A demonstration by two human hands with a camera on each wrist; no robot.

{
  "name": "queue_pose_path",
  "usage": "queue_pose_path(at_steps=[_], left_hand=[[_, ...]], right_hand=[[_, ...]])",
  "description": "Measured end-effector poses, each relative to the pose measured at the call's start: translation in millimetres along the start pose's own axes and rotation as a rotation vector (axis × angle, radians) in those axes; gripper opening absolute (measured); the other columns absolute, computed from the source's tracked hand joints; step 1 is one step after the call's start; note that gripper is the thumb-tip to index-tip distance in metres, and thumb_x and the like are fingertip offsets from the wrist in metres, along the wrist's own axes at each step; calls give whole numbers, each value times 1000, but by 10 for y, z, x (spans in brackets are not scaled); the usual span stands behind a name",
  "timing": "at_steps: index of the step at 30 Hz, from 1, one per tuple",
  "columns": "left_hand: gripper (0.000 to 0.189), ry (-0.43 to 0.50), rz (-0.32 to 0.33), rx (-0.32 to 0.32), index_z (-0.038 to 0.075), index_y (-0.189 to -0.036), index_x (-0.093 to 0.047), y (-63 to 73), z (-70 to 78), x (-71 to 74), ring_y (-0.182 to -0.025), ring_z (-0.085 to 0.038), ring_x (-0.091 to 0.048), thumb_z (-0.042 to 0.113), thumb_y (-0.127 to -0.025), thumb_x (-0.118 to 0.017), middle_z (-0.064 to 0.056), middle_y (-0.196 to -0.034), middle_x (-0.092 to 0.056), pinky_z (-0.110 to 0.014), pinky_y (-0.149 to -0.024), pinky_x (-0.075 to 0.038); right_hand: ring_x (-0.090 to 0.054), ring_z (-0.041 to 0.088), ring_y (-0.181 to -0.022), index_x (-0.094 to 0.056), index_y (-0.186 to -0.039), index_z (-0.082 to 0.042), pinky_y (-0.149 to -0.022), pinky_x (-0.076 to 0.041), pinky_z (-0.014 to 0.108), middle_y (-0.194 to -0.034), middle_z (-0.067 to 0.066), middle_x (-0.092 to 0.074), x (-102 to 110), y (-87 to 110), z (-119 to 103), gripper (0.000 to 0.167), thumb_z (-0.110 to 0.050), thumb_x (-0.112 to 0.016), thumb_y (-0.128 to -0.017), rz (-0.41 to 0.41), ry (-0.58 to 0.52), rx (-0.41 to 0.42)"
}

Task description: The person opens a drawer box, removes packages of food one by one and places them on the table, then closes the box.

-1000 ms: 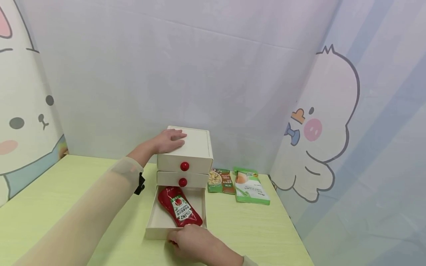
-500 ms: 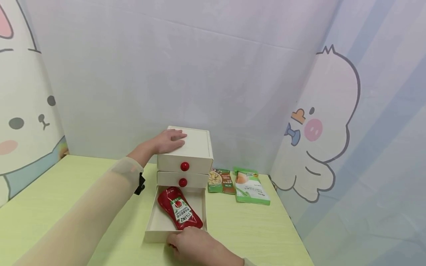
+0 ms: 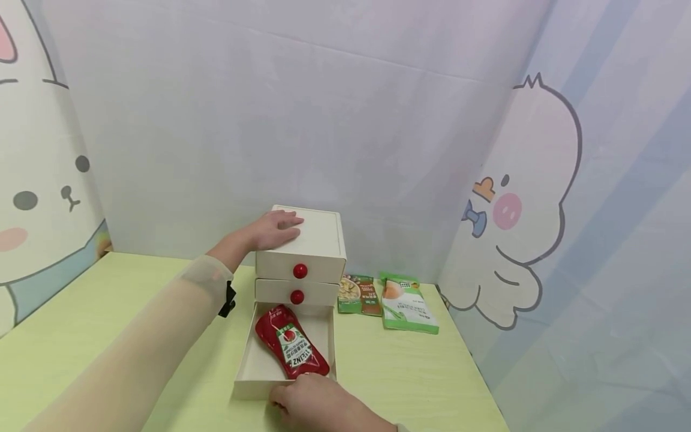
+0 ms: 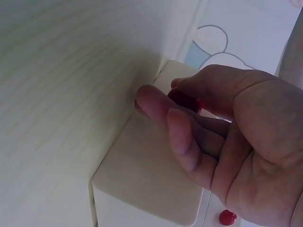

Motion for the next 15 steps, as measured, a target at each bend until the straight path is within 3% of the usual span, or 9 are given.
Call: queue_pose_path(at_steps=[15], left_hand=[[59,8,5,-7,16,-167,-49,6,-2,-9,-173,-38,-12,41,-114,-45,-11,-183,-28,-60,-139,-14]], right_hand=[[-58,-5,-75,-76,-132,-30,-72,-50,11,-95,-20,-69,-43,24,-2,27,-25,-76,-105,-36,-21,1]])
Point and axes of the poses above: each hand's wrist, its own y-axis away from the middle knuckle, its own x-axis out of the back of the hand, z = x × y, the point moved 8 cm from there along -y, towards the middle knuckle
